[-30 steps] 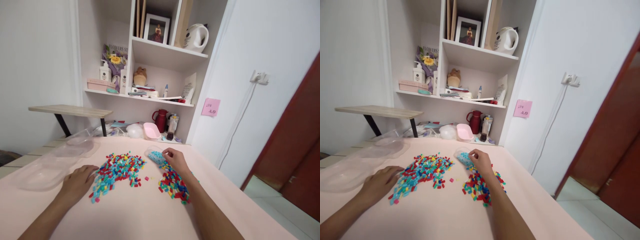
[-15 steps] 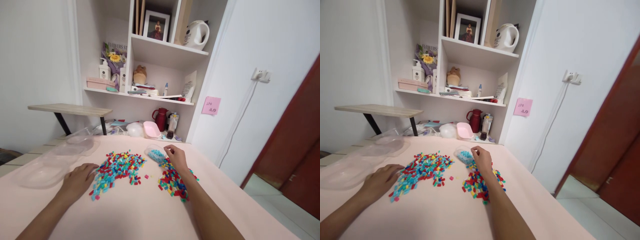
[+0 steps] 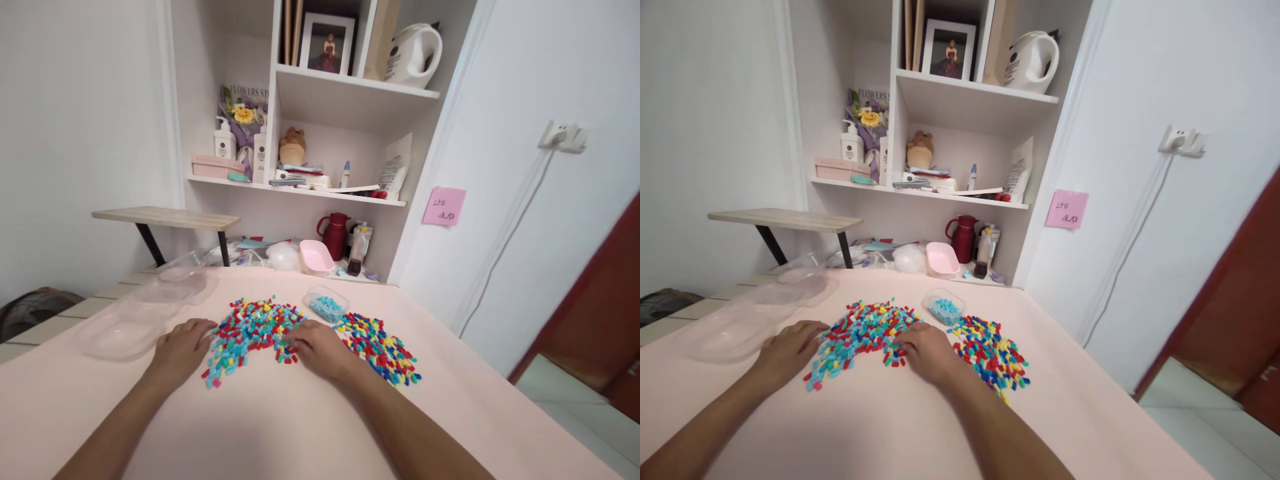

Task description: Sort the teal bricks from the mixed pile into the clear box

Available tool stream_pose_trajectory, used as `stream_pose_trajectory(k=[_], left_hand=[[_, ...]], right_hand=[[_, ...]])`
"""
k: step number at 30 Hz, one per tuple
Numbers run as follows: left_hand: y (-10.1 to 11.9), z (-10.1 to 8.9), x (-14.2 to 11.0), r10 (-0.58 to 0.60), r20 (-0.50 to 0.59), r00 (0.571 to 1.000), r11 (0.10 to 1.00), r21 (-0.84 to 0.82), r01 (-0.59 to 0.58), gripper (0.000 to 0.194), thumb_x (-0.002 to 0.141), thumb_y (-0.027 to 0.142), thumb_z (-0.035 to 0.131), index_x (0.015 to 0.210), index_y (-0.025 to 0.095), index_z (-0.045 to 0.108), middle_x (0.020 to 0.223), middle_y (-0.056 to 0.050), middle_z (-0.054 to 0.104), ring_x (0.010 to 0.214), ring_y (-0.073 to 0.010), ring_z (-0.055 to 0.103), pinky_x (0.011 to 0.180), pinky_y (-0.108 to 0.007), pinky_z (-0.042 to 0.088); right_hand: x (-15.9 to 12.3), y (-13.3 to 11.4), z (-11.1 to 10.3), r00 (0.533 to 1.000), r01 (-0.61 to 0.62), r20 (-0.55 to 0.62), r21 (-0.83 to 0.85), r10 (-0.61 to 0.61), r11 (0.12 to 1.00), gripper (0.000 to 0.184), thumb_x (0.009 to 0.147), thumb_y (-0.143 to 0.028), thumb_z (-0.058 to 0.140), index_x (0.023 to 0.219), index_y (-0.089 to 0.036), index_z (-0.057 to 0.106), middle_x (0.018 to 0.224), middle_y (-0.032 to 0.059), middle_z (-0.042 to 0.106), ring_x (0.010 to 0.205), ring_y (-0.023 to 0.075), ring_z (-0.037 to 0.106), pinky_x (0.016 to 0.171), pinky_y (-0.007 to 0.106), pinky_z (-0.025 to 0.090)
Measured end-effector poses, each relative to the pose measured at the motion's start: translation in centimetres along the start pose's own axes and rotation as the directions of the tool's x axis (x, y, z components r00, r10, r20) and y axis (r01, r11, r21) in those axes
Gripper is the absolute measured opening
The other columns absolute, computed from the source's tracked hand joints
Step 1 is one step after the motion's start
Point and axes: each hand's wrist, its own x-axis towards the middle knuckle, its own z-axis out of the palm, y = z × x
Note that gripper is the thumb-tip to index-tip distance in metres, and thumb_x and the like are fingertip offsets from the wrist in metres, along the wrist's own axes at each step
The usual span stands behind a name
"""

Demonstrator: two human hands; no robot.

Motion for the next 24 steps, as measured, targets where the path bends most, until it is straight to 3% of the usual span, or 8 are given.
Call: stream_pose_trajectory(k=[5,13,19,21,24], left_hand=[[-0.1,0.1,0.0,0.004,0.001,1.000,1.000,0.000,-0.004,0.042,0.090,0.035,0.032,0.120,0.034,0.062,0.134,-0.002,0.060,0.124,-0.0261,0.051,0.100,-0.047,0.035],[-0.5,0.4,0.2,0.010,-0.013,1.000,1.000,0.003,-0.010,0.042,0.090,0.034,0.033,0.120,0.033,0.063,0.133,-0.003,0.060,0.124,-0.0265,0.051,0.100,-0.047,0.035],[-0.6,0.2,0.1,0.031,-0.012,0.999,0.999,-0.006,-0.031,0.043,0.090,0.034,0.032,0.121,0.032,0.062,0.133,-0.004,0.060,0.123,-0.0263,0.052,0.099,-0.047,0.036],[-0.5,0.1,0.2,0.027,-0.004,1.000,1.000,-0.001,-0.027,0.043,0.090,0.034,0.032,0.121,0.032,0.062,0.133,-0.004,0.060,0.123,-0.0267,0.052,0.099,-0.048,0.036],[-0.3,-0.1,0.2,0.019,0.012,1.000,1.000,0.005,-0.019,0.044,0.091,0.034,0.031,0.122,0.031,0.062,0.135,-0.005,0.059,0.123,-0.0273,0.052,0.100,-0.049,0.036]], right_hand=[[0.2,0.0,0.6,0.998,-0.062,0.029,-0.059,0.064,0.996,0.038,0.084,-0.011,0.051,0.111,-0.029,0.072,0.106,0.0023,0.072,0.102,0.0183,0.062,0.089,0.027,0.044],[0.7,-0.7,0.2,0.976,-0.214,0.026,-0.081,0.217,0.973,0.024,0.078,-0.013,0.054,0.089,-0.026,0.072,0.096,0.0009,0.073,0.092,0.0176,0.064,0.075,0.025,0.042],[0.8,-0.8,0.0,0.976,-0.214,0.015,-0.066,0.216,0.975,0.019,0.077,-0.014,0.058,0.078,-0.026,0.072,0.089,0.0003,0.073,0.086,0.0175,0.064,0.070,0.024,0.040],[0.8,-0.3,-0.5,0.977,-0.215,-0.028,-0.053,0.213,0.975,0.017,0.076,-0.014,0.059,0.077,-0.025,0.072,0.087,0.0002,0.073,0.082,0.0172,0.063,0.069,0.024,0.040],[0.6,1.2,-2.2,0.944,-0.274,-0.197,-0.013,0.266,0.962,0.015,0.077,-0.016,0.061,0.080,-0.025,0.074,0.085,0.0007,0.073,0.078,0.0168,0.063,0.069,0.024,0.042]])
